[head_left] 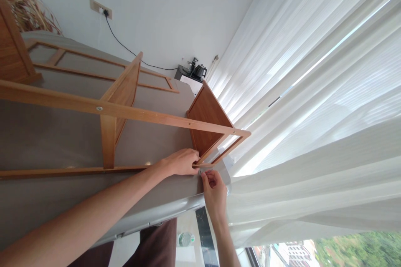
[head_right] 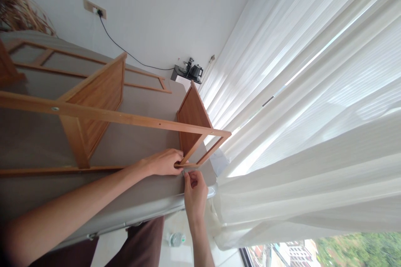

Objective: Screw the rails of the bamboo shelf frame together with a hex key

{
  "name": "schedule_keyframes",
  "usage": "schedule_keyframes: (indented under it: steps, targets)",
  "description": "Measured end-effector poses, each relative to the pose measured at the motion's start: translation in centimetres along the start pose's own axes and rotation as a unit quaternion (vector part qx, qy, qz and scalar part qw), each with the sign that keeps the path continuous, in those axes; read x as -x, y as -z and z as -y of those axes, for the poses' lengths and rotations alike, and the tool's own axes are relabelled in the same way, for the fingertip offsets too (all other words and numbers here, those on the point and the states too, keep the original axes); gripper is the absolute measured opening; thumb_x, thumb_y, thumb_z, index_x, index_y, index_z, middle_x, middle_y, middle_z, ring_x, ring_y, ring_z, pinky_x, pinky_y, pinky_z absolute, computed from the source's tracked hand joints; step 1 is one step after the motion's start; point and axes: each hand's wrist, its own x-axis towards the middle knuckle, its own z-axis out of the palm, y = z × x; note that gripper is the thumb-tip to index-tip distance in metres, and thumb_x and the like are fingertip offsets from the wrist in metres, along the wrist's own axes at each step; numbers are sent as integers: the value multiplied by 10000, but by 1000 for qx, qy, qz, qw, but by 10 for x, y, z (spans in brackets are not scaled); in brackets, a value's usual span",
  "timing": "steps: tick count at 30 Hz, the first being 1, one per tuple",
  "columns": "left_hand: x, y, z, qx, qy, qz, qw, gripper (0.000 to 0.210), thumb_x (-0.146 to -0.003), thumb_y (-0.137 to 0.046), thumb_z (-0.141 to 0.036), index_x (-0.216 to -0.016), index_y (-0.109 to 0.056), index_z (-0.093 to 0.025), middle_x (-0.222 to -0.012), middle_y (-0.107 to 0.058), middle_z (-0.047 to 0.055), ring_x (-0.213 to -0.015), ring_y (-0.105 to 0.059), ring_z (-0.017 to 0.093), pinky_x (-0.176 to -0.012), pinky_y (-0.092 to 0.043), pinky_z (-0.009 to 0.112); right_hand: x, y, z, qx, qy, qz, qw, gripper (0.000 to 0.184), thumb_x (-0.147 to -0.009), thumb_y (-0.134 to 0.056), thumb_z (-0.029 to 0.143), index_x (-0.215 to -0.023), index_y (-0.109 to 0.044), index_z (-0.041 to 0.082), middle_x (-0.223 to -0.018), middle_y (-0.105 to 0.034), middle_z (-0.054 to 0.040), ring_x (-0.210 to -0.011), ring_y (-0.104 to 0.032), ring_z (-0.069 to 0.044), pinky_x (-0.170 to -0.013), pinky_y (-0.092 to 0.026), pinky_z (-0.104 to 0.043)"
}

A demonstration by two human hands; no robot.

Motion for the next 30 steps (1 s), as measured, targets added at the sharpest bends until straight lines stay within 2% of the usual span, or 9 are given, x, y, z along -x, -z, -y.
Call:
schedule_keyframes:
  steps: [7, 16, 19, 26, 30]
  targets:
    - [0, -1, 3, 8, -6, 2, 1000, 192, -838, -655, -275, -671, -653, -180, -837, -692, 33, -744, -657, 170, -679, -447, 269, 3, -4, -1, 40, 43, -15, 998, 301, -980, -567, 489, -879, -678, 229, -806, -733, -13, -623, -634, -158, -604, -480, -268]
    - [-1, -2, 5, 17, -9, 6, 1000, 212, -848, -662, -296, -672, -646, -180, -841, -680, 27, -722, -648, 156, -649, -434, 260, 8, -4, 0, 83, 132, 3, 988, 329, -1010, -502, 473, -869, -715, 266, -794, -702, -62, -777, -608, -226, -737, -479, -333]
    - [0, -2, 6, 19, -12, 7, 1000, 213, -854, -657, -292, -673, -649, -180, -842, -680, 27, -730, -650, 156, -661, -439, 258, 7, -6, 4, 76, 114, -5, 991, 310, -995, -526, 471, -862, -716, 265, -776, -702, -54, -774, -609, -225, -720, -474, -325]
    - [0, -2, 5, 16, -9, 5, 1000, 192, -835, -664, -283, -674, -651, -180, -837, -681, 32, -740, -651, 168, -672, -434, 268, -2, -6, 8, 17, 1, -28, 999, 306, -936, -603, 501, -849, -689, 221, -750, -741, -11, -621, -653, -177, -610, -490, -273]
    - [0, -1, 3, 12, -5, 5, 1000, 201, -839, -649, -277, -665, -649, -176, -832, -686, 38, -728, -647, 167, -661, -429, 270, -4, -5, 6, -3, -22, -25, 999, 307, -911, -622, 508, -844, -691, 217, -714, -736, -8, -610, -662, -178, -582, -489, -262]
